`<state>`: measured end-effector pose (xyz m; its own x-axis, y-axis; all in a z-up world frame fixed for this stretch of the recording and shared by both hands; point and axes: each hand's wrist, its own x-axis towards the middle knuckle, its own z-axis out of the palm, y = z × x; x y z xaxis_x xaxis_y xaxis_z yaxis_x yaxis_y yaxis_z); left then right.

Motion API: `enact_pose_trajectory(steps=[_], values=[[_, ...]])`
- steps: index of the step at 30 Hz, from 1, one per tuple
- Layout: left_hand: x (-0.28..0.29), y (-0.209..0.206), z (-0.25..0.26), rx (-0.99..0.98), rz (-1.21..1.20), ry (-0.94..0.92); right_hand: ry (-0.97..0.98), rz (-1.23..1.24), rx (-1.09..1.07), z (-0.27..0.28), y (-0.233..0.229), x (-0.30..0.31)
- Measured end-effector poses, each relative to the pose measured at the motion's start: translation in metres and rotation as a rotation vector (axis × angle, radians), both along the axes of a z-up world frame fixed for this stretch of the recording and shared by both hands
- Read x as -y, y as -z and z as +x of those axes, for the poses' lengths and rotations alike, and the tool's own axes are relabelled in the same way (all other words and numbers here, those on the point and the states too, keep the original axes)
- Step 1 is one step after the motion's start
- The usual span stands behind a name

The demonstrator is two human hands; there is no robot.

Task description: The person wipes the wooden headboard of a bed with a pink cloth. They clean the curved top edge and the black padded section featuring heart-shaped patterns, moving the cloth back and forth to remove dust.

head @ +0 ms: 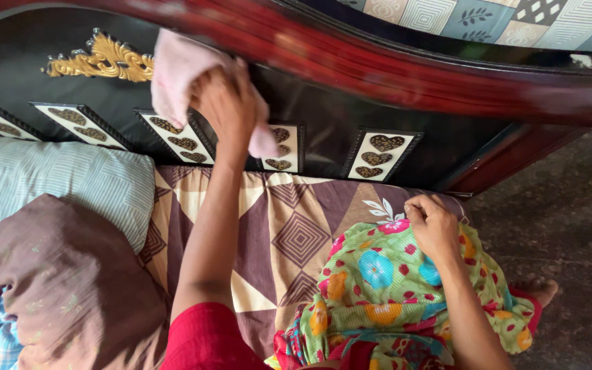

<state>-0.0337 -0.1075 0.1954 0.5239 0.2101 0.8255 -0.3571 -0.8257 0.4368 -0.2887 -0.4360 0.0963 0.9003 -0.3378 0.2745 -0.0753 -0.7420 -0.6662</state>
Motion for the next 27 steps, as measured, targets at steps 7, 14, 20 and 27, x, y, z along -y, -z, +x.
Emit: enact_pose_trajectory(steps=[7,14,20,27], values=[[0.03,0.032,-0.004,0.117,0.024,0.2,0.003,0.001,-0.012,0.003,-0.004,-0.004],[0.083,0.071,-0.048,0.044,0.146,0.332,-0.009,-0.013,0.034,0.0,0.001,-0.001],[0.053,0.061,-0.047,0.001,0.167,0.236,0.016,-0.018,0.041,-0.006,-0.001,0.0],[-0.02,0.041,0.006,0.052,0.268,0.073,-0.008,-0.046,0.055,-0.004,0.002,0.002]])
